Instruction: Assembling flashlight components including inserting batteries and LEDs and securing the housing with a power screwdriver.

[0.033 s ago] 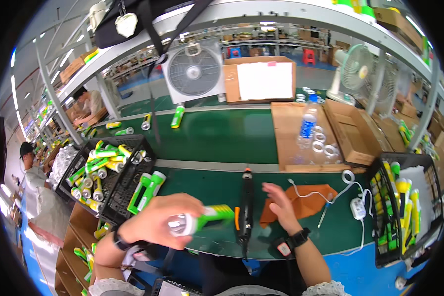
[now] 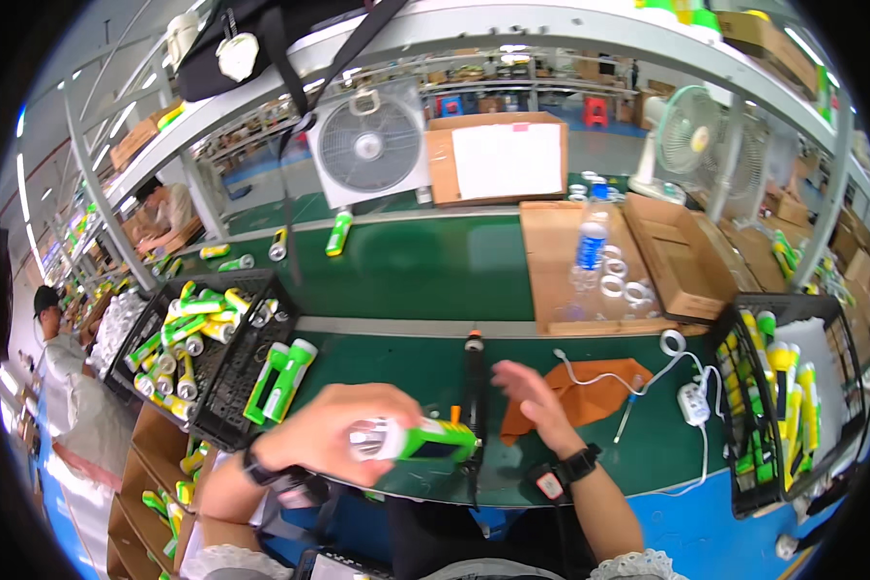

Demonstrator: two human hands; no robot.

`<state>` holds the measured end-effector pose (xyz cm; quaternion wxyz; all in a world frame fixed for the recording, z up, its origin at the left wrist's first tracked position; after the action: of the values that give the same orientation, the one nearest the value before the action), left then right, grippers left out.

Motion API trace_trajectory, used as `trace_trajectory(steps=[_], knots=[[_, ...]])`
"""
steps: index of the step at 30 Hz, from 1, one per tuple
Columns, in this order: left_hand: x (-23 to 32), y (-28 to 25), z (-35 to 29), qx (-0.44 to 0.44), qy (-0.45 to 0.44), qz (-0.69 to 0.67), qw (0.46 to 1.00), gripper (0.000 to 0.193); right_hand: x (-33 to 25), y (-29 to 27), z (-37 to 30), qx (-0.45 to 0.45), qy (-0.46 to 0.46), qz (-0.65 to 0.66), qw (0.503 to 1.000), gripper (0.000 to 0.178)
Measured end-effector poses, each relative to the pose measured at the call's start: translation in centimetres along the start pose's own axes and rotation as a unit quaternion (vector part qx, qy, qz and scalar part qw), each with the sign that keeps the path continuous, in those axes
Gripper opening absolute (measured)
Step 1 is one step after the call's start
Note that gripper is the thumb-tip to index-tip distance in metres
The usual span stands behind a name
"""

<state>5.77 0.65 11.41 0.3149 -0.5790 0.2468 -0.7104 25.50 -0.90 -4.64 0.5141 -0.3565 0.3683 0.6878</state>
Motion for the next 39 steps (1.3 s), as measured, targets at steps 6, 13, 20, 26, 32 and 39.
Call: trace_trajectory(steps=[6,13,20,26,32,39], knots=[[-12.8,5.1,8.2,0.012,0.043,-0.254,0.966,0.036,1.3,0.7,-3.8,-0.181,0.216,0.159,0.946,0.073],[-20.3,13.9,11.8,0.212,-0.180,-0.567,0.775,0.051,-0.9,-1.2,-3.7,0.119,0.133,-0.595,0.783,0.054],[-22.9,13.2,11.1,0.272,-0.059,-0.673,0.685,0.031,-1.5,0.1,-2.1,-0.004,0.137,-0.540,0.830,0.052],[-22.0,12.9,11.6,0.260,-0.146,-0.626,0.721,0.034,-2.6,0.4,-1.2,-0.021,0.076,-0.527,0.846,0.057],[-22.5,14.5,11.5,0.227,-0.167,-0.641,0.714,0.035,-2.3,0.4,-1.5,-0.015,0.097,-0.538,0.837,0.042],[-20.8,13.9,11.1,0.220,-0.174,-0.602,0.748,0.032,-1.5,0.2,-1.8,-0.001,0.136,-0.461,0.877,0.033]])
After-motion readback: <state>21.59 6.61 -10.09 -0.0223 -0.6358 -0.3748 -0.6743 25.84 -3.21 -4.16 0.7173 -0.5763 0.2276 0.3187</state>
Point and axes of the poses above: each hand's wrist, its own z-axis towards the middle knuckle, its own y-axis out of the palm, x = y × z, the point moved 7 cm from there along z, towards the middle knuckle, and after that the axes turned 13 degrees about -x, right-handed, at the moved point
